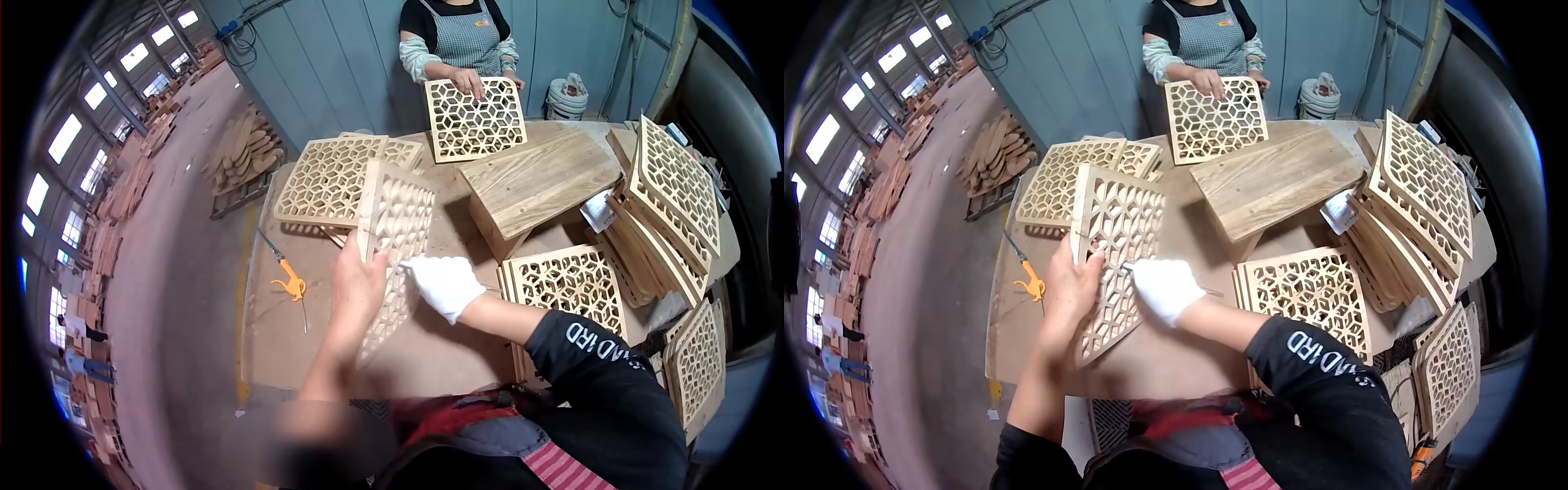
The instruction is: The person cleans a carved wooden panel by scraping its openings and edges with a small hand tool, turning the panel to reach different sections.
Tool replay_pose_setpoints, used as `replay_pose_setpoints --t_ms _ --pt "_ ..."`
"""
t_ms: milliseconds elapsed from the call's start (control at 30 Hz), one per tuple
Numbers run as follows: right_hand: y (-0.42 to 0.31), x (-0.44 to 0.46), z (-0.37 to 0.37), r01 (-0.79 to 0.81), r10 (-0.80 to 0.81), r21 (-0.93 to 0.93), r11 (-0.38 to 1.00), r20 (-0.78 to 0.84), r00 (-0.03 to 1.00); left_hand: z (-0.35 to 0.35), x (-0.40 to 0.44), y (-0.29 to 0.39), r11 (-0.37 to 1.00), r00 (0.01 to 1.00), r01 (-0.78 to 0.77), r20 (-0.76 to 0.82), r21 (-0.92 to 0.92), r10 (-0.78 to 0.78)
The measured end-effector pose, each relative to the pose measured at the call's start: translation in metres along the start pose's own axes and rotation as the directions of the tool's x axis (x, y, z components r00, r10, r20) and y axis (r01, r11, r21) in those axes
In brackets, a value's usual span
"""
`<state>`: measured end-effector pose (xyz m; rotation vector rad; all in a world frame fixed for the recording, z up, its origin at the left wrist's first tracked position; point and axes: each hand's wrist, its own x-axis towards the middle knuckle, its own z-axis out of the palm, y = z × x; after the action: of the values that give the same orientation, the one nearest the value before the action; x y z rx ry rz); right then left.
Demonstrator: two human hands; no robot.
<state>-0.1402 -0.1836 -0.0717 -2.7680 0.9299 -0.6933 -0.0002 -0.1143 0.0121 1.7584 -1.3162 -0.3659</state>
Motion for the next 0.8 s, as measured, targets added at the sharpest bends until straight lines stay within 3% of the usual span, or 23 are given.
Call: replay_pose_setpoints --t_ms 33,167,267,400,467,533,600,633,667,733,800 --pt "-0.003 0.005 0.003 0.009 -0.009 0.002 1.000 0.002 1.000 0.000 -0.001 0.010 0.994 0.996 0.085 0.028 -0.064 -0.083" --pt "0.000 0.003 0.006 0.012 -0.012 0.022 1.000 0.002 1.000 0.002 -0.002 -0.002 0.999 0.999 -0.029 0.019 0.022 0.028" --pt "0.003 -0.006 0.003 -0.031 0.031 -0.003 1.000 0.045 0.999 0.001 -0.006 0.003 0.993 0.999 0.050 -0.001 -0.111 -0.050" --pt "0.003 0.003 0.014 -0.012 0.012 -0.015 1.000 0.023 1.000 0.002 -0.007 0.014 1.000 0.998 0.020 0.056 -0.004 -0.019" --pt "0.002 0.006 0.021 -0.003 0.003 -0.016 1.000 -0.007 1.000 0.004 -0.005 0.005 0.997 0.999 0.012 0.033 -0.076 -0.009" --pt "-0.001 0.001 0.005 -0.036 0.035 0.008 0.999 0.032 0.999 0.002 -0.007 -0.002 0.998 0.999 -0.029 0.030 -0.062 0.031" --pt "-0.003 -0.014 -0.025 -0.095 0.084 0.082 0.992 0.122 0.989 0.005 -0.009 -0.005 0.983 0.999 0.044 -0.012 -0.180 -0.047" --pt "0.002 -0.022 -0.021 -0.147 0.139 0.051 0.988 0.139 0.981 0.000 -0.008 -0.006 0.999 0.999 -0.018 -0.042 -0.048 0.016" --pt "0.010 -0.031 -0.015 -0.180 0.169 0.032 0.983 0.208 0.963 0.001 -0.006 -0.011 0.996 0.998 0.012 -0.065 -0.090 -0.018" --pt "0.017 -0.052 -0.011 -0.157 0.149 0.034 0.987 0.177 0.973 -0.006 -0.006 -0.012 0.985 0.995 0.086 -0.043 -0.152 -0.093" --pt "0.017 -0.061 -0.011 -0.271 0.241 0.041 0.962 0.346 0.907 -0.004 -0.006 -0.024 0.982 0.998 0.047 -0.041 -0.181 -0.055"
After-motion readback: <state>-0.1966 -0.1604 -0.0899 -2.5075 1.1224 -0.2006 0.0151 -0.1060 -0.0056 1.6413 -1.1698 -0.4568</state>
